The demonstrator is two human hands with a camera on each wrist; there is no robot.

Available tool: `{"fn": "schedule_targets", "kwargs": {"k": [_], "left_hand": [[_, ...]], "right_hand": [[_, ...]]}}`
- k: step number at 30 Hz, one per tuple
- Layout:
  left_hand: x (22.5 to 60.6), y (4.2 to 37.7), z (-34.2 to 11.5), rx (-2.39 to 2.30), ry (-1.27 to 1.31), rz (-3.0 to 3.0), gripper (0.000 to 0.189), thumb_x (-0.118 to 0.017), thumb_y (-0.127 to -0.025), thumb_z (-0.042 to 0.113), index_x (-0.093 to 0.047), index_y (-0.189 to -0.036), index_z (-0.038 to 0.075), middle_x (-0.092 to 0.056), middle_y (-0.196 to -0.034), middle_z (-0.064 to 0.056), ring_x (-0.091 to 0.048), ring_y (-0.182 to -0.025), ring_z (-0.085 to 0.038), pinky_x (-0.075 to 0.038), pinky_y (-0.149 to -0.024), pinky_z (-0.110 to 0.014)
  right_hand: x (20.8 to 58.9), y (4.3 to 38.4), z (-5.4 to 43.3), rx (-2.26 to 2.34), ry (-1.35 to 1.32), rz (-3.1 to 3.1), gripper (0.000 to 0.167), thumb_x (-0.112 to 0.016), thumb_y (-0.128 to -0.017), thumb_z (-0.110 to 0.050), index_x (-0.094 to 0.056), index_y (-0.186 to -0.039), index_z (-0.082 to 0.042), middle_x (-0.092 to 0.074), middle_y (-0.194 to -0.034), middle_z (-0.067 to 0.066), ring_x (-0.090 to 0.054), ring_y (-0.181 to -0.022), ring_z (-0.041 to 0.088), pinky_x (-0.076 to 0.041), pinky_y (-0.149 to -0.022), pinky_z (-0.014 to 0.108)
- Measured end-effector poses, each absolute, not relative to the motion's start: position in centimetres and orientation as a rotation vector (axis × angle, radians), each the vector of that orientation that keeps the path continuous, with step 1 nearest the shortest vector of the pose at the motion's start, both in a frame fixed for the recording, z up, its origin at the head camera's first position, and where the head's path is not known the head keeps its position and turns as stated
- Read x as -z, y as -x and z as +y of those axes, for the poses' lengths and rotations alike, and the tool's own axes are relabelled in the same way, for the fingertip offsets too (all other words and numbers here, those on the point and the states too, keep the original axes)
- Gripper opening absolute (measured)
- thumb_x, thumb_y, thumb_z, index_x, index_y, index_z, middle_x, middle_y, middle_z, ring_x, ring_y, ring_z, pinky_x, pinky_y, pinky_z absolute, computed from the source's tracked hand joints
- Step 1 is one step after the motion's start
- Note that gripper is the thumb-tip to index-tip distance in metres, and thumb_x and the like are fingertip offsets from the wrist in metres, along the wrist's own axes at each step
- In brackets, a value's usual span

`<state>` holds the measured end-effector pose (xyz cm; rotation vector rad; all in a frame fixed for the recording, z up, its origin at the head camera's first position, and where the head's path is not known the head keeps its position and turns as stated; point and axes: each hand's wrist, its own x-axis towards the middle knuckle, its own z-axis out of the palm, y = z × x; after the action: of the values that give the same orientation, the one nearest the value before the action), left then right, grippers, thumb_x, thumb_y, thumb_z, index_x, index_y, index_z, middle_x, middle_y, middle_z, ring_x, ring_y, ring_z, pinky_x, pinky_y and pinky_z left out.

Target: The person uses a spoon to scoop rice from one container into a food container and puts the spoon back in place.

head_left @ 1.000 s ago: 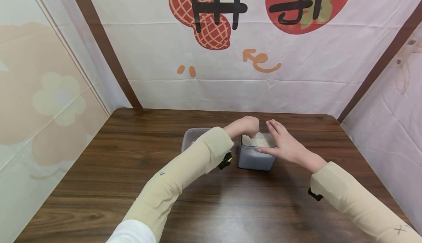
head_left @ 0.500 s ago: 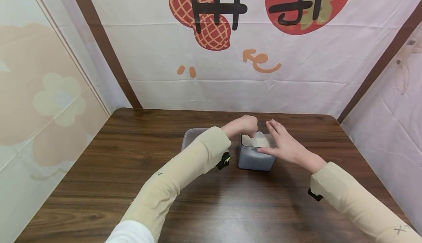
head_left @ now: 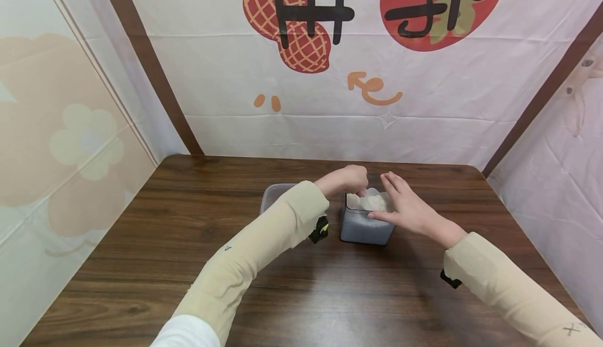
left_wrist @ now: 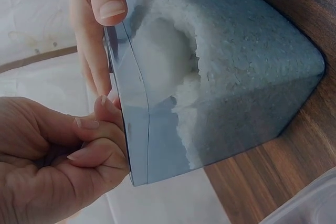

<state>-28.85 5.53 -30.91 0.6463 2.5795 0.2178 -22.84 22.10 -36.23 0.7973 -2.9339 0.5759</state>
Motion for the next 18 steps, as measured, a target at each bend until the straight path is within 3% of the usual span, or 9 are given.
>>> {"fn": "schedule_targets", "kwargs": {"k": [4,6,11,13,18], "left_hand": [[29.7,27.5,5.5,-0.077,-0.733,2.608,0.016,-0.048,-0.089,0.005,-0.046,-0.074,0.009,-0.039,-0.067,0.001,-0.031,-0.052,-0.008,-0.028,-0.049,-0.019],[33.3,30.9,6.4,-0.015,-0.808,2.632,0.019,-0.051,-0.087,0.008,-0.047,-0.069,0.011,-0.04,-0.066,0.001,-0.032,-0.051,-0.009,-0.029,-0.048,-0.019],[35.3,32.6,7.1,-0.096,-0.746,2.614,0.017,-0.051,-0.085,0.008,-0.048,-0.068,0.011,-0.041,-0.061,0.001,-0.033,-0.046,-0.01,-0.03,-0.045,-0.022],[31.4,29.0,6.1,-0.184,-0.658,2.582,0.017,-0.047,-0.089,0.006,-0.047,-0.072,0.009,-0.038,-0.06,0.0,-0.031,-0.046,-0.009,-0.028,-0.045,-0.021],[29.5,27.1,5.2,-0.327,-0.572,2.576,0.013,-0.044,-0.092,0.005,-0.047,-0.079,0.008,-0.036,-0.057,0.002,-0.031,-0.045,-0.008,-0.027,-0.045,-0.019]], "right_hand": [[36.2,22.8,22.2,-0.577,-0.792,-2.942,0.101,-0.06,-0.077,-0.059,-0.018,-0.141,0.006,-0.014,-0.147,0.02,-0.009,-0.136,0.034,-0.021,-0.104,0.049],[36.2,22.8,22.2,-0.578,-0.791,-2.943,0.101,-0.06,-0.077,-0.059,-0.018,-0.141,0.006,-0.014,-0.147,0.02,-0.009,-0.136,0.033,-0.021,-0.104,0.049],[36.2,22.8,22.2,-0.581,-0.788,-2.949,0.101,-0.06,-0.077,-0.059,-0.018,-0.142,0.005,-0.014,-0.148,0.02,-0.008,-0.136,0.033,-0.02,-0.104,0.049],[36.2,22.8,22.2,-0.584,-0.787,-2.949,0.101,-0.06,-0.077,-0.059,-0.017,-0.142,0.005,-0.014,-0.148,0.02,-0.008,-0.136,0.033,-0.02,-0.104,0.049],[36.2,22.8,22.1,-0.585,-0.785,-2.955,0.101,-0.059,-0.076,-0.06,-0.017,-0.142,0.005,-0.013,-0.148,0.02,-0.008,-0.136,0.034,-0.02,-0.104,0.049]]}}
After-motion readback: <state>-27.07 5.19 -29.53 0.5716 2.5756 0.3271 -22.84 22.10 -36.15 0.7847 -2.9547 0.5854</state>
